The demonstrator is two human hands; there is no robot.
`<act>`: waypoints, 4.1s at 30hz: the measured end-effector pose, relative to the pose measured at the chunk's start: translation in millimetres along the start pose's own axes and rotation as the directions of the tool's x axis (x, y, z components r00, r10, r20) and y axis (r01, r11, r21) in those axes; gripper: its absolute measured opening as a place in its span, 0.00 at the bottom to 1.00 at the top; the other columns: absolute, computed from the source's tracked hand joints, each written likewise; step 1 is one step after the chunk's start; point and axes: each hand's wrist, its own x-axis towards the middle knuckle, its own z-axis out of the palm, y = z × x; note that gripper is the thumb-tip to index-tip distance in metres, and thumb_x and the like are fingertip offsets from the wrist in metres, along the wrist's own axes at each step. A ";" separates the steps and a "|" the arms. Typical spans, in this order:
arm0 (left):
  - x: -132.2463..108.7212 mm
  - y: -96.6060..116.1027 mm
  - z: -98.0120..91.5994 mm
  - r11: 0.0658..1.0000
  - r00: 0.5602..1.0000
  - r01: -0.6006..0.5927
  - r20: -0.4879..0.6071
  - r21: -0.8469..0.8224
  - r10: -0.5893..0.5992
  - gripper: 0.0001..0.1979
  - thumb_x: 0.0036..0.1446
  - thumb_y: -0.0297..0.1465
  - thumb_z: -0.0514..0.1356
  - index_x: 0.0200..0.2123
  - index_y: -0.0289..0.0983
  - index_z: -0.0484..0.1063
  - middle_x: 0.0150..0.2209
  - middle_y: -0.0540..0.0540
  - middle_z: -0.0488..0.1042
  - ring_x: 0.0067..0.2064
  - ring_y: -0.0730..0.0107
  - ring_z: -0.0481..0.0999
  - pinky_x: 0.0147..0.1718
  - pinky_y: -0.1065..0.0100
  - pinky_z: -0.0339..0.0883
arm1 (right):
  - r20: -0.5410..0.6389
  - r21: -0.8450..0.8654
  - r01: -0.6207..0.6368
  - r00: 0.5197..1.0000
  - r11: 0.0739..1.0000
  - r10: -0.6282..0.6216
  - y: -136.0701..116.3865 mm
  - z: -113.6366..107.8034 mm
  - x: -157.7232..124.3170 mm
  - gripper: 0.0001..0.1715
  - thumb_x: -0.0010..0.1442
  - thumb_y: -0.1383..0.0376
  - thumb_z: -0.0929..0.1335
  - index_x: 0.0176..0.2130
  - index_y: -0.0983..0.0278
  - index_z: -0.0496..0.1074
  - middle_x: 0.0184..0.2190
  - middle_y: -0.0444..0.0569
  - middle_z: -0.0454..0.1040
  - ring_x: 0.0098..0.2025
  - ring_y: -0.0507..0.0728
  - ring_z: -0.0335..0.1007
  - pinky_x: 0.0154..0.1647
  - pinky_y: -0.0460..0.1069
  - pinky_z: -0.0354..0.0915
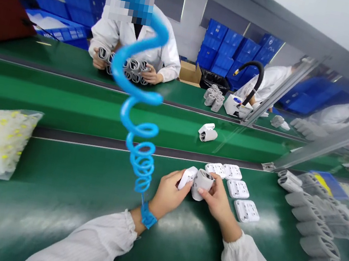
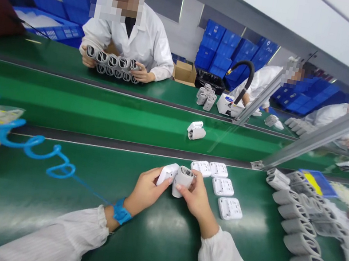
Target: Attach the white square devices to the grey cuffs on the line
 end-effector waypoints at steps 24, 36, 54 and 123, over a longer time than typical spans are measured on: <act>3.8 -8.1 -4.3 0.955 0.956 -0.263 0.172 0.140 0.238 0.31 0.49 0.23 0.60 0.59 0.38 0.69 0.54 0.41 0.75 0.55 0.54 0.75 0.57 0.56 0.68 | 0.026 0.254 -0.364 0.929 0.896 0.370 -16.2 23.1 -7.1 0.29 0.57 0.50 0.73 0.51 0.61 0.66 0.37 0.48 0.78 0.32 0.57 0.79 0.30 0.53 0.78; 13.0 -7.1 -17.9 0.952 0.939 -0.251 0.284 0.176 0.195 0.27 0.48 0.24 0.61 0.54 0.37 0.72 0.45 0.44 0.79 0.44 0.61 0.78 0.45 0.62 0.72 | 0.093 0.062 -0.443 0.895 0.894 0.437 -10.8 19.5 -11.8 0.35 0.62 0.39 0.64 0.54 0.61 0.60 0.35 0.52 0.79 0.29 0.60 0.81 0.25 0.49 0.75; 1.8 6.1 -3.5 0.518 0.789 0.612 0.506 -0.597 -0.349 0.26 0.36 0.30 0.76 0.42 0.32 0.75 0.38 0.42 0.79 0.35 0.64 0.79 0.36 0.67 0.73 | 0.319 0.197 -0.179 0.941 0.964 0.110 -30.5 -8.4 -17.1 0.31 0.58 0.64 0.71 0.58 0.55 0.63 0.50 0.50 0.75 0.36 0.55 0.77 0.32 0.50 0.75; 2.1 -2.3 -19.7 0.978 0.842 -0.206 0.516 0.039 0.157 0.31 0.51 0.24 0.61 0.60 0.39 0.67 0.52 0.40 0.76 0.48 0.58 0.78 0.45 0.65 0.72 | 0.404 -0.478 0.463 0.871 0.747 -0.282 10.5 -16.4 -15.6 0.40 0.59 0.70 0.66 0.67 0.59 0.55 0.61 0.58 0.67 0.57 0.66 0.70 0.56 0.61 0.67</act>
